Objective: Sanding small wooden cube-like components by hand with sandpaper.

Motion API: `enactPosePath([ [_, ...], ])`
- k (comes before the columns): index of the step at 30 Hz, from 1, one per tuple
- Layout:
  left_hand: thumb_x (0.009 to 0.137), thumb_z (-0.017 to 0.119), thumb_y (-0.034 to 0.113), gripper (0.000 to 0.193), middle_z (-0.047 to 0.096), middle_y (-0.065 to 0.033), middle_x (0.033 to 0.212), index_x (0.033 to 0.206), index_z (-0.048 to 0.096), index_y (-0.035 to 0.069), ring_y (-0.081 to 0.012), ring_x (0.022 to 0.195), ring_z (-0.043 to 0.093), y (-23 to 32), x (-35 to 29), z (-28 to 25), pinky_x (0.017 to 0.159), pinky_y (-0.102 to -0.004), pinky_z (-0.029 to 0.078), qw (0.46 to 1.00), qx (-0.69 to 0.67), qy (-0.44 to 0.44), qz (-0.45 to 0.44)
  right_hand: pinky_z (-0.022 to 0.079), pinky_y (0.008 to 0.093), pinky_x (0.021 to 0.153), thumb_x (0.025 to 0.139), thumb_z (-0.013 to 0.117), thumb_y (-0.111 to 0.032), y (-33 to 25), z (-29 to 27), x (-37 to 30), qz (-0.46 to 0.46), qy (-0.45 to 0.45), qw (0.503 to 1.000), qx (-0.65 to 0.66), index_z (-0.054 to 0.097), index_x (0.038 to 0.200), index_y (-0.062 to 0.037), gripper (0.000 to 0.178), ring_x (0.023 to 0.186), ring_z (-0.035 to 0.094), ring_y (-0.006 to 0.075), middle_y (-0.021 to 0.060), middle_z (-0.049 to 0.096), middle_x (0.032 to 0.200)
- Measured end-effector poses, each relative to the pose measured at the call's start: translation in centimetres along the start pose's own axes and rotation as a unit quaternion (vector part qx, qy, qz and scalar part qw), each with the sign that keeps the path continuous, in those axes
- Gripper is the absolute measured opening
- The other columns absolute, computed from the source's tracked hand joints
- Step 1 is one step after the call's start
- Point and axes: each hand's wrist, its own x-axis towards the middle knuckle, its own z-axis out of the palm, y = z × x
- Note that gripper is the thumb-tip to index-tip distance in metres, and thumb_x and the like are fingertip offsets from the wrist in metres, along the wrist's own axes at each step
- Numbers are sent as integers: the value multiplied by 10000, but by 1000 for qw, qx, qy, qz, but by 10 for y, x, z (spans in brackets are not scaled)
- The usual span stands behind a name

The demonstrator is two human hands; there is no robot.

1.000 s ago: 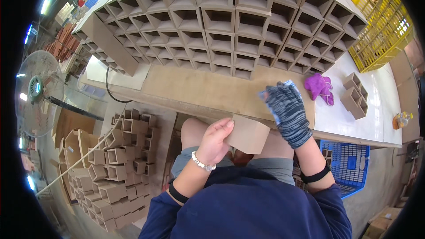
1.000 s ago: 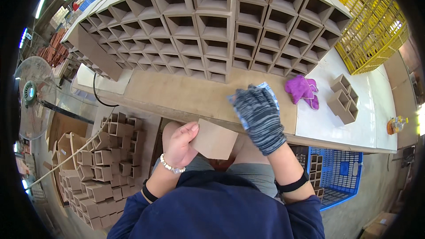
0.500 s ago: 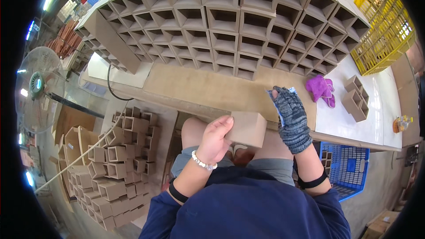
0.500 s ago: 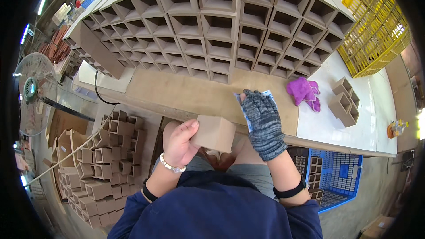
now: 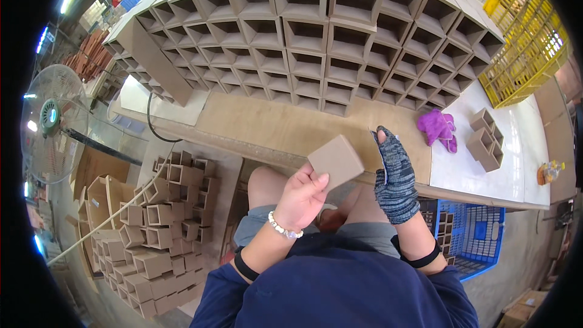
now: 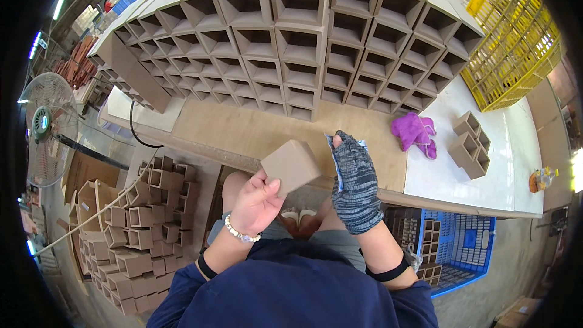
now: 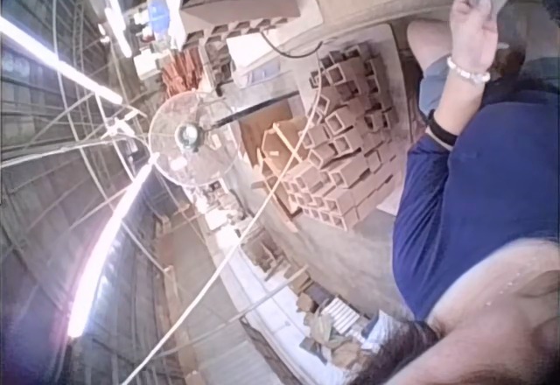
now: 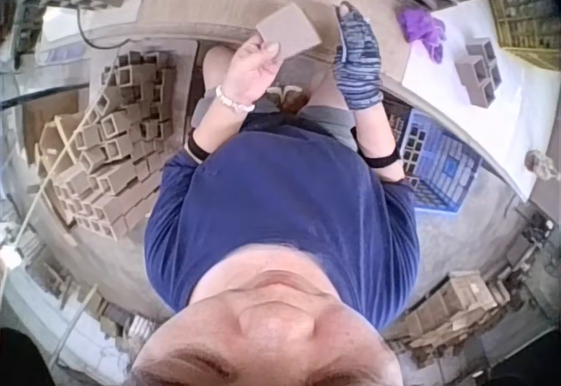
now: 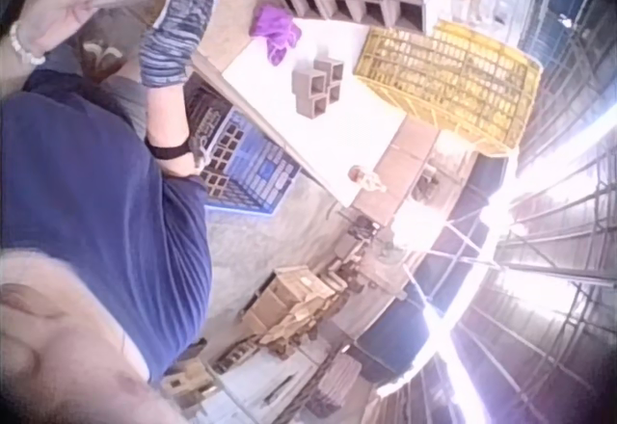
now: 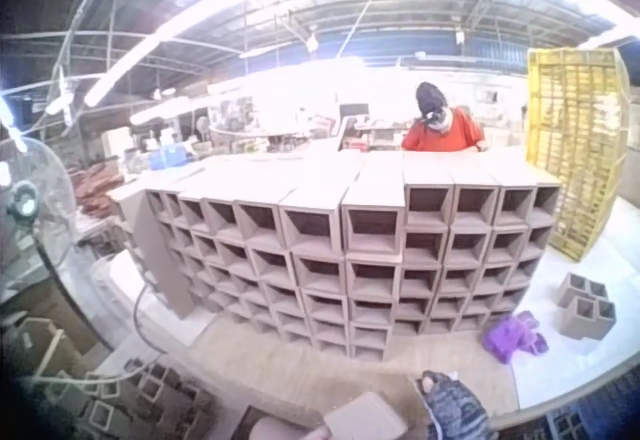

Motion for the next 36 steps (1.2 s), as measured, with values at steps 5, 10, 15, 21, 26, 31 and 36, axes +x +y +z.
enactPosePath([
  [5,824,521,-16,408,499,-88,1212,1215,403,-17,-185,1162,437,3,-2,2,993,-324,315,994,63,-86,22,307,357,1017,688,393,162,-11,-3,0,80,-9,990,119,404,1284,-33,627,1191,432,275,163,457,1272],
  [10,864,521,135,387,511,-100,1175,1194,428,-44,-171,1126,461,17,-2,18,960,-311,342,977,-132,-103,-132,323,400,1001,624,452,160,-6,14,-3,45,30,985,161,394,1295,-38,702,1142,466,321,176,500,1213],
  [15,880,489,125,356,510,-109,1174,1184,432,-52,-153,1096,487,13,-7,20,929,-279,374,976,33,-153,-150,316,377,1005,649,452,137,4,19,-2,40,86,990,105,406,1287,-26,660,1163,449,310,178,498,1215],
  [21,857,473,4,371,509,-106,1190,1218,402,-46,-158,1122,472,23,-8,28,957,-295,357,988,108,-107,-20,325,334,996,659,437,121,18,-8,-1,149,71,986,36,270,1345,-9,718,1225,387,298,187,353,1347],
  [26,882,472,82,337,538,-108,1150,1189,425,-47,-167,1058,520,22,-3,19,919,-311,394,995,90,-32,-25,306,404,1012,691,510,55,-23,-31,10,-54,6,995,83,347,1321,-101,669,1220,395,290,142,367,1347],
  [31,903,466,162,341,564,-99,1108,1169,447,-50,-165,990,554,20,-3,12,874,-309,417,991,119,7,-61,227,458,1046,774,552,-172,-21,-31,8,-209,-181,959,-60,494,1199,-185,429,1224,382,255,35,463,1274],
  [36,914,463,166,252,595,-39,995,1064,537,-22,-76,878,544,18,-7,30,792,-234,434,973,217,-13,-71,305,469,988,757,532,-125,27,-20,25,-100,-117,981,-118,523,1172,-133,415,1131,461,288,108,504,1208],
])
